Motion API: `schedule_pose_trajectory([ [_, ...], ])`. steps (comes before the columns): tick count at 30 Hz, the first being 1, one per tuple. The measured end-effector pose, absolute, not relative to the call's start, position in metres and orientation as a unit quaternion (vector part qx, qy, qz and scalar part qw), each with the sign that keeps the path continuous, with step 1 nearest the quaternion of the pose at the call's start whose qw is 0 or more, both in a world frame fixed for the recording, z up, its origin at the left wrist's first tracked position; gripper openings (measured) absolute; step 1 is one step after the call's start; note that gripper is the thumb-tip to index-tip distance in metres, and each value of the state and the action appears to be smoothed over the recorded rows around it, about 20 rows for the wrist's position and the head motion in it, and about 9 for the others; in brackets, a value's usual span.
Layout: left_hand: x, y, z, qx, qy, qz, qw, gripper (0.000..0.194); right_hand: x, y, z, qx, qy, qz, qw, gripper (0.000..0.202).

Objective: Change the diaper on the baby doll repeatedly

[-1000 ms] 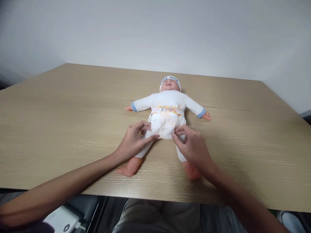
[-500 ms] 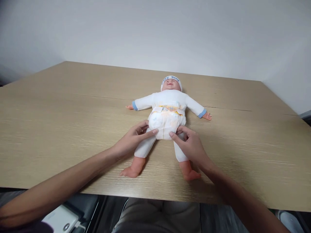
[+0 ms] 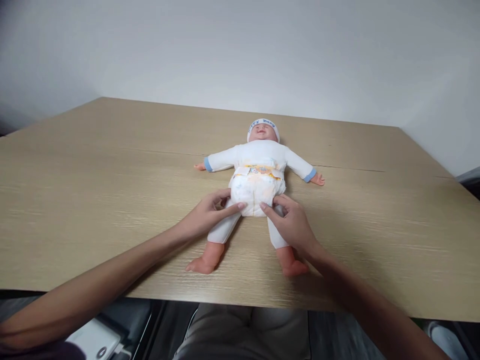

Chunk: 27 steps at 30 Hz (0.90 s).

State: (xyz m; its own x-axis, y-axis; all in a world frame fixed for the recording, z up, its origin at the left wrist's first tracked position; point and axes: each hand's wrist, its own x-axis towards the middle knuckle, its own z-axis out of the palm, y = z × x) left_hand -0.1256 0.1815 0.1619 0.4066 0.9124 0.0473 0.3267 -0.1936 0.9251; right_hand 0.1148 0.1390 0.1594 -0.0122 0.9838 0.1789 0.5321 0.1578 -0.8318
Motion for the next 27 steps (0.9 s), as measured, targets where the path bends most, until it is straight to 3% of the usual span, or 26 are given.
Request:
schedule_pose_trajectory([
  [7,-0.119,0.183,0.158,0.665,0.426,0.338,0.512,0.04,0.111,0.138,0.157,-0.574,-0.643,0.298,0.41,0.033],
  [17,-0.12,0.184,0.156,0.553,0.402,0.354,0.639,0.048,0.128,0.123,0.17,-0.613,-0.666,0.202,0.374,0.031],
  [23,-0.122,0.184,0.156,0.569,0.415,0.376,0.602,0.046,0.141,0.135,0.168,-0.601,-0.685,0.103,0.399,0.032],
  [27,-0.137,0.19,0.161,0.604,0.434,0.385,0.547,0.047,0.163,0.163,0.149,-0.587,-0.678,-0.029,0.442,0.024],
])
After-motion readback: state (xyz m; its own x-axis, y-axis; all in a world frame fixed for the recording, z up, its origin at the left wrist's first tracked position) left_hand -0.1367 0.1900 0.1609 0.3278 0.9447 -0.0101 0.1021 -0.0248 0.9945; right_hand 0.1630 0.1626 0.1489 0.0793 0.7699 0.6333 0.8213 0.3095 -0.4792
